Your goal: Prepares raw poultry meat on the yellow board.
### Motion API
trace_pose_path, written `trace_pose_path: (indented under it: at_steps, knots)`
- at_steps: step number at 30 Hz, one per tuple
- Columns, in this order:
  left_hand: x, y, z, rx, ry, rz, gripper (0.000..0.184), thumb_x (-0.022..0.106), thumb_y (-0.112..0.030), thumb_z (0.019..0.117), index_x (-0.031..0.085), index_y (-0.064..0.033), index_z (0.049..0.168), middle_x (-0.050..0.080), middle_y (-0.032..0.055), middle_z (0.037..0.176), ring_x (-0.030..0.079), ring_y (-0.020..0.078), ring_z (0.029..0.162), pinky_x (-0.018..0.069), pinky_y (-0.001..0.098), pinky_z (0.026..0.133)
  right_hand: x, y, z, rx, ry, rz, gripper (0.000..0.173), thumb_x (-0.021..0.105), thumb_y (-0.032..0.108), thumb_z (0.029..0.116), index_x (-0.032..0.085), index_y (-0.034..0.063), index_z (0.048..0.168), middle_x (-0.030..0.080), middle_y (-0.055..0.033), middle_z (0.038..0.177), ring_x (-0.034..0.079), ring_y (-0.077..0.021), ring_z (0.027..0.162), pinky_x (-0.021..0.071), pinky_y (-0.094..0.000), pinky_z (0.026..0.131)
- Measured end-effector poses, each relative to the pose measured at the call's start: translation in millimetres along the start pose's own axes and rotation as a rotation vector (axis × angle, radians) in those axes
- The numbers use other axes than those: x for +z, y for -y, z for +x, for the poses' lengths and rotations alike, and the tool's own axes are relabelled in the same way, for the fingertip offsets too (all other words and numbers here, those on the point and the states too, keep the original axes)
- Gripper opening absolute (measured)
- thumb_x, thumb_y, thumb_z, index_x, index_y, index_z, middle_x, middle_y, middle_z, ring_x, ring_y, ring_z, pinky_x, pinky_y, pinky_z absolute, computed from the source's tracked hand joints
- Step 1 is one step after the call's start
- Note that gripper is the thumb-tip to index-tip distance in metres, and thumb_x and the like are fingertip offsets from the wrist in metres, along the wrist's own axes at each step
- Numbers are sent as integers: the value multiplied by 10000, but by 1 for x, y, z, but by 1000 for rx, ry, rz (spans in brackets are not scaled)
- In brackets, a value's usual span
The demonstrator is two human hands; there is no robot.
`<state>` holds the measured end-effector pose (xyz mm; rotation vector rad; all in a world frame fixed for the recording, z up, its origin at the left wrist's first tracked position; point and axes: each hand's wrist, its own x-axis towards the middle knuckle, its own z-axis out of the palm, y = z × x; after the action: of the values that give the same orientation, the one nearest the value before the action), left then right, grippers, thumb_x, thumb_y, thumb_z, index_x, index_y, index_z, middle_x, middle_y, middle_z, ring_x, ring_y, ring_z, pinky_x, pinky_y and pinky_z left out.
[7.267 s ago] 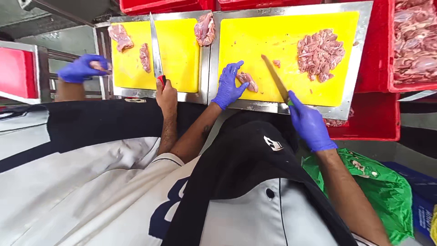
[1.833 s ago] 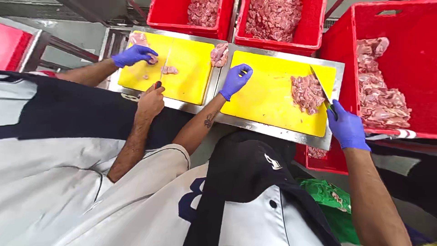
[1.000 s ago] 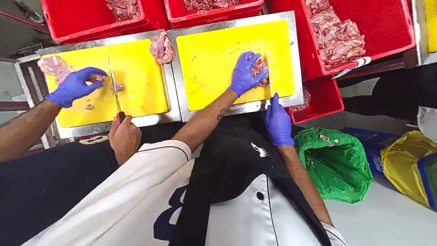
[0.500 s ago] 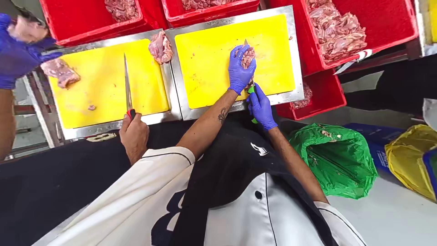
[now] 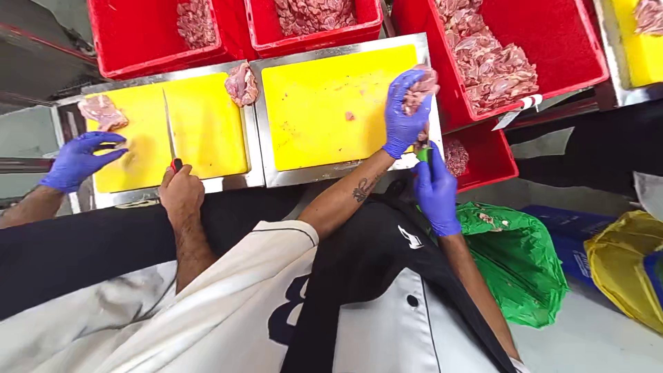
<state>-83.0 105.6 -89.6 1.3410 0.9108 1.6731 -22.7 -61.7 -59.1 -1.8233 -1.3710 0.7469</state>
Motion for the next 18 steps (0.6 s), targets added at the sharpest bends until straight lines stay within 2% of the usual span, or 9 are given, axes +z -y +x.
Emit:
trace_pose_path:
  at_steps: [3, 6, 8, 10, 14, 16, 18]
  knots:
    - [71, -17, -29, -21, 84, -132, 458, 710, -64, 829, 644, 110, 1247, 593, 266, 1367, 536, 335, 1335, 431, 408, 1165, -51, -26, -20, 32, -134, -66, 508, 438, 248, 1081, 417, 53, 1550, 713, -36, 910, 626, -100, 599, 570, -329, 550]
    - [139, -24, -69, -71, 247, -147, 555, 653, -149, 877, 552, 110, 1357, 516, 275, 1449, 471, 341, 1397, 380, 400, 1201, -108, -62, -40, 84, -262, -157, 491, 443, 245, 1080, 453, 58, 1534, 723, -57, 933, 651, -114, 670, 580, -341, 631]
    - [183, -2, -91, -25, 332, -158, 653, 651, -243, 884, 502, 135, 1395, 513, 293, 1445, 477, 337, 1392, 382, 403, 1199, -142, -89, -48, 113, -332, -197, 486, 449, 247, 1078, 471, 57, 1524, 736, -71, 969, 674, -122, 723, 587, -344, 682]
    - [217, 18, -108, -36, 415, -159, 602, 646, -190, 886, 511, 148, 1366, 554, 295, 1402, 526, 325, 1354, 425, 406, 1171, -170, -109, -52, 146, -379, -167, 490, 455, 243, 1076, 455, 61, 1531, 727, -75, 974, 662, -128, 694, 584, -349, 642]
    - [259, 44, -126, -239, 527, -35, 355, 630, -53, 914, 658, 79, 1242, 718, 183, 1174, 666, 245, 1161, 515, 394, 1069, -219, -136, -56, 195, -415, -43, 492, 453, 232, 1083, 416, 73, 1548, 712, -47, 954, 616, -106, 607, 550, -316, 541]
    - [265, 47, -114, -276, 558, -20, 284, 600, -38, 946, 686, 73, 1193, 732, 177, 1136, 697, 223, 1098, 552, 379, 1019, -237, -147, -55, 194, -414, -17, 492, 449, 225, 1084, 411, 77, 1552, 709, -38, 951, 605, -91, 594, 541, -302, 535]
    - [253, 46, -91, -225, 582, -68, 244, 605, -23, 952, 689, 96, 1148, 732, 188, 1108, 711, 217, 1048, 576, 367, 974, -248, -159, -56, 203, -400, 12, 498, 453, 248, 1086, 408, 94, 1558, 700, -34, 957, 599, -93, 589, 541, -306, 527]
